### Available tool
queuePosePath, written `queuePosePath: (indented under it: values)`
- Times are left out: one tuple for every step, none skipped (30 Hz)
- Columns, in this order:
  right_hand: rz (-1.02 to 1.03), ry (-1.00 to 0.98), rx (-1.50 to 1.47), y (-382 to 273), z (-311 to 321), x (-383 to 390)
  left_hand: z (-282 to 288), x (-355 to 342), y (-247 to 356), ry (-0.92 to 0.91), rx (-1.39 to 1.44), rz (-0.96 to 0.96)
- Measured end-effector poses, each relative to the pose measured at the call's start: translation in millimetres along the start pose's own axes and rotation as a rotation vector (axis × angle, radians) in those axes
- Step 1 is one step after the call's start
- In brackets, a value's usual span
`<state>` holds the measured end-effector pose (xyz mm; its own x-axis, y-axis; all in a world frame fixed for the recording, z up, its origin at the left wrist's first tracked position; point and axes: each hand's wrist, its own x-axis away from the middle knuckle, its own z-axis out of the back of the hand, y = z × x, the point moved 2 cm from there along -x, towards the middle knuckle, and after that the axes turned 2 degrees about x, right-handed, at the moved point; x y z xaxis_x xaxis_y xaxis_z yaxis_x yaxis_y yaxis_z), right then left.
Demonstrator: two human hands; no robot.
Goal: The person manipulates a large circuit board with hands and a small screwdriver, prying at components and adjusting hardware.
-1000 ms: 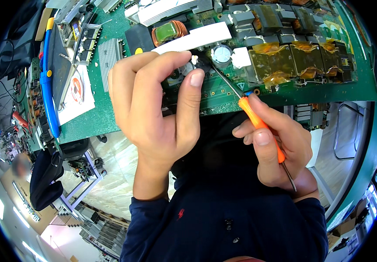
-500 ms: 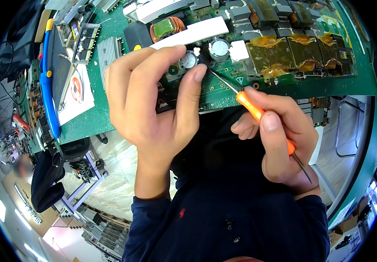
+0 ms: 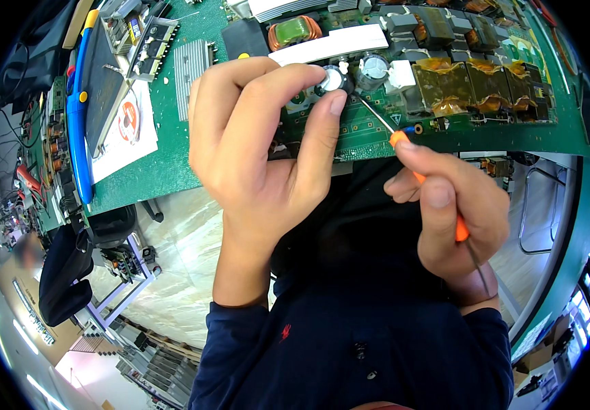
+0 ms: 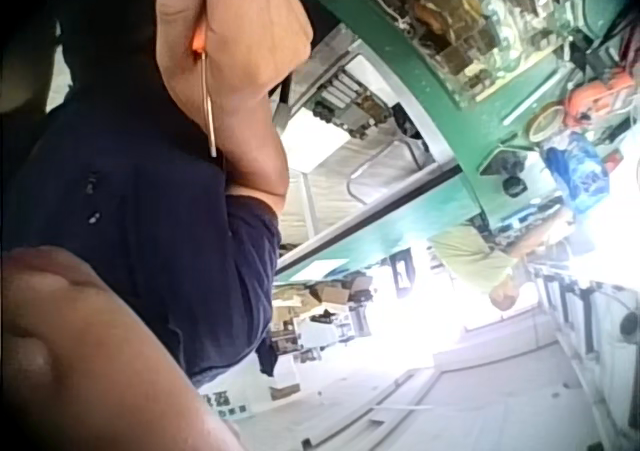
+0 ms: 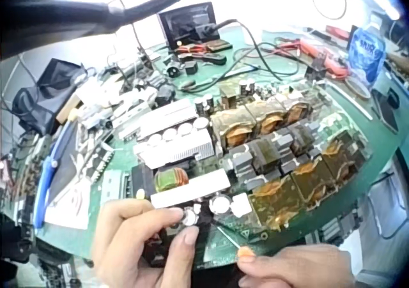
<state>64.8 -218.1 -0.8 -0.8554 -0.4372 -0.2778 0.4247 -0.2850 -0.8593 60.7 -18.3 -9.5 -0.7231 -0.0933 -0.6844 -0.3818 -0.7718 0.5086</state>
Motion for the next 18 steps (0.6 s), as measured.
queuePosePath:
  values:
    - [-0.015,-0.016,0.035,-5.3,4.2,-6.1,0.5,-0.8,0.9,-0.002,-0.001,0.004]
    - [-0.037,-0.019,0.04,-8.8,5.5,-10.0,1.2,-1.3,1.4,-0.004,-0.003,0.008]
    - [-0.067,-0.026,0.035,-12.3,6.3,-12.2,1.7,-1.0,0.7,-0.001,0.012,0.003]
    - [-0.095,-0.034,0.028,-15.1,7.4,-14.7,1.5,-0.3,-0.9,0.003,0.024,-0.001]
    - [-0.125,-0.041,0.021,-18.4,8.2,-16.4,1.7,-0.3,-2.0,0.008,0.036,-0.006]
    - [-0.132,-0.036,0.016,-20.5,6.4,-14.6,2.3,-1.1,-2.3,0.005,0.038,-0.017]
    - [-0.106,-0.026,0.036,-20.1,4.7,-14.4,1.9,-1.2,-2.4,-0.001,0.044,-0.027]
    - [-0.08,-0.016,0.057,-20.2,2.7,-14.5,1.5,-1.4,-2.5,-0.007,0.05,-0.037]
    - [-0.052,-0.007,0.079,-20.4,1.0,-15.3,0.7,-1.9,-2.5,0.003,0.05,-0.042]
    - [-0.057,-0.026,0.11,-25.1,5.1,-20.1,-0.7,-3.0,-2.0,0.009,0.052,-0.049]
    - [-0.072,-0.039,0.131,-30.1,9.0,-26.6,-2.7,-4.3,-1.5,0.015,0.056,-0.057]
    - [-0.088,-0.052,0.152,-35.1,12.7,-32.7,-5.5,-5.0,-1.4,0.041,0.072,-0.061]
    - [-0.095,-0.077,0.163,-38.8,13.8,-39.6,-6.6,-3.4,-3.2,0.074,0.073,-0.061]
    - [-0.101,-0.089,0.175,-42.1,13.1,-45.0,-6.2,-1.8,-5.0,0.092,0.072,-0.063]
    - [-0.078,-0.063,0.168,-40.0,9.7,-48.8,-6.0,-0.1,-7.3,0.11,0.072,-0.066]
    - [-0.059,-0.03,0.168,-38.7,8.7,-52.0,-6.7,-0.3,-8.8,0.114,0.078,-0.075]
    - [-0.039,0.001,0.168,-37.4,7.6,-55.2,-6.4,0.2,-8.4,0.103,0.082,-0.063]
    - [-0.095,0.052,0.176,-41.2,4.0,-55.8,-5.8,0.6,-8.2,0.092,0.085,-0.051]
